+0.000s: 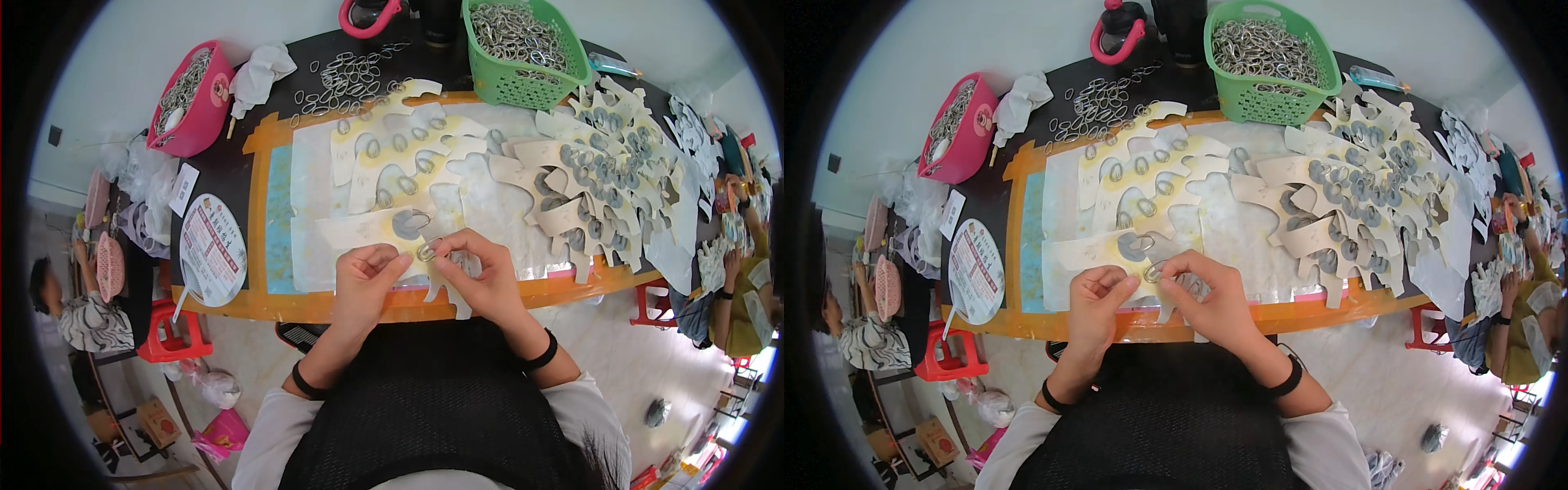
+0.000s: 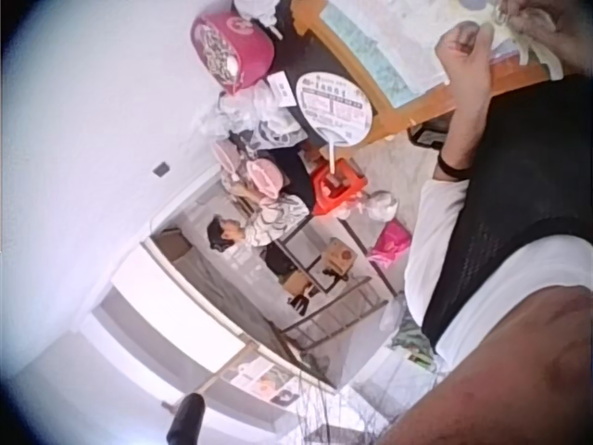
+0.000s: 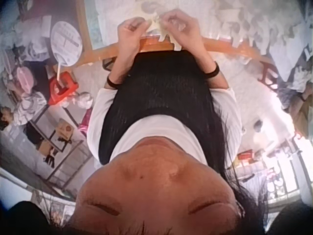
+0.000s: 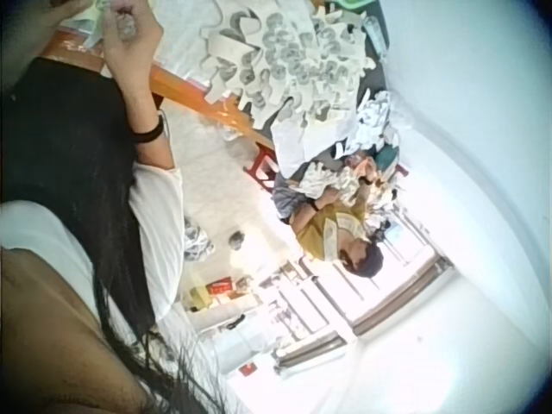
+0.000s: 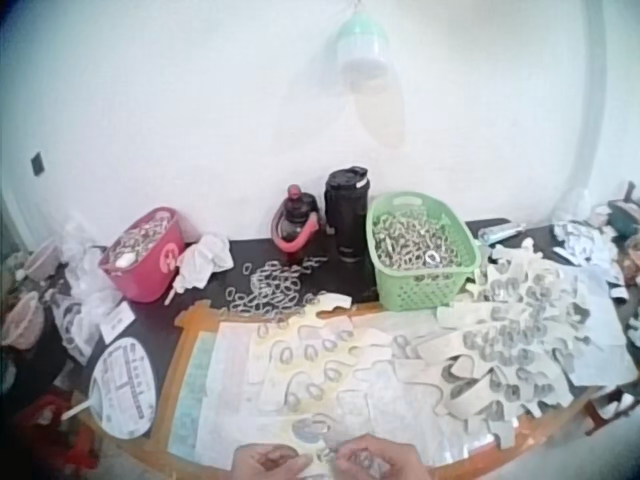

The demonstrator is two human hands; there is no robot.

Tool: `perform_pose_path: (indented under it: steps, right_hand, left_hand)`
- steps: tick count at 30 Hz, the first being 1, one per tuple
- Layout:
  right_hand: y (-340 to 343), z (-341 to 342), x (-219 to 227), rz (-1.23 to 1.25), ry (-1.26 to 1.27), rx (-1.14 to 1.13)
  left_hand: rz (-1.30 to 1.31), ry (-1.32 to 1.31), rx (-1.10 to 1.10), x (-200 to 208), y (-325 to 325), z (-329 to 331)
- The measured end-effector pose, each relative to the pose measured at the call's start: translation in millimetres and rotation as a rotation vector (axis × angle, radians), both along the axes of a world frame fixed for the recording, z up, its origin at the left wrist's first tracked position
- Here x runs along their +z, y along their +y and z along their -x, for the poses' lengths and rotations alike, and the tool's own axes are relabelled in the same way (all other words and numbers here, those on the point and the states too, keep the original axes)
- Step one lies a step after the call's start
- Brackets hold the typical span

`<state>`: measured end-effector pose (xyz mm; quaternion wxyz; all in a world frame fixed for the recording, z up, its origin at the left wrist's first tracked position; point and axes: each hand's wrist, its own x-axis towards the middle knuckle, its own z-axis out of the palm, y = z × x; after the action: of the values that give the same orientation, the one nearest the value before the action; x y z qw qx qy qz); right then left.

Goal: Manually attaching small ring-like components onto shoe upper material pieces.

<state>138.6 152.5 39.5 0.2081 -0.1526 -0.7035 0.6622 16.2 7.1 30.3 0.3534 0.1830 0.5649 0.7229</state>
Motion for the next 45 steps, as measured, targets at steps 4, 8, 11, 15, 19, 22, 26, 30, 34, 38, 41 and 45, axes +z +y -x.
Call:
perform_pose_path:
  steps: [4, 8, 11, 15, 19, 22, 26, 30, 34, 38, 41, 45]
  right_hand:
    - [-11, 2, 0, -0.081, -0.024, -0.176]
    - [-16, 4, -3, -0.288, -0.007, -0.239]
    - [-17, 5, -1, -0.355, 0.008, -0.248]
    - [-22, 5, -2, -0.392, -0.008, -0.279]
    - [-24, 4, -3, -0.446, -0.021, -0.296]
    - [-25, 3, -5, -0.491, -0.009, -0.303]
    - [-26, 3, -3, -0.534, 0.014, -0.321]
    - [-28, 5, -2, -0.550, 0.021, -0.328]
    - [-29, 2, -1, -0.551, -0.015, -0.311]
    - [-30, 1, 2, -0.557, -0.026, -0.323]
    - [-30, 0, 3, -0.580, -0.034, -0.322]
    - [-30, -1, 2, -0.589, -0.045, -0.312]
  left_hand:
    - [0.020, 0.040, 0.054, 5, 5, -9]
    - [0.074, 0.092, 0.012, 1, 0, -8]
    - [0.041, 0.110, -0.004, -1, -2, -9]
    - [-0.008, -0.017, 0.050, 6, 3, -18]
    - [-0.014, 0.073, 0.032, -2, -2, -19]
    - [0.069, 0.106, 0.071, -1, -3, -21]
    - [0.147, 0.063, 0.042, 0, -7, -19]
    - [0.063, 0.065, 0.074, 5, -3, -23]
    - [0.024, 0.094, 0.056, 1, -2, -22]
    - [-0.016, 0.095, 0.065, 4, -1, -28]
    - [-0.030, 0.196, 0.073, -5, -4, -27]
    - [-0.017, 0.194, 0.066, -5, -5, -27]
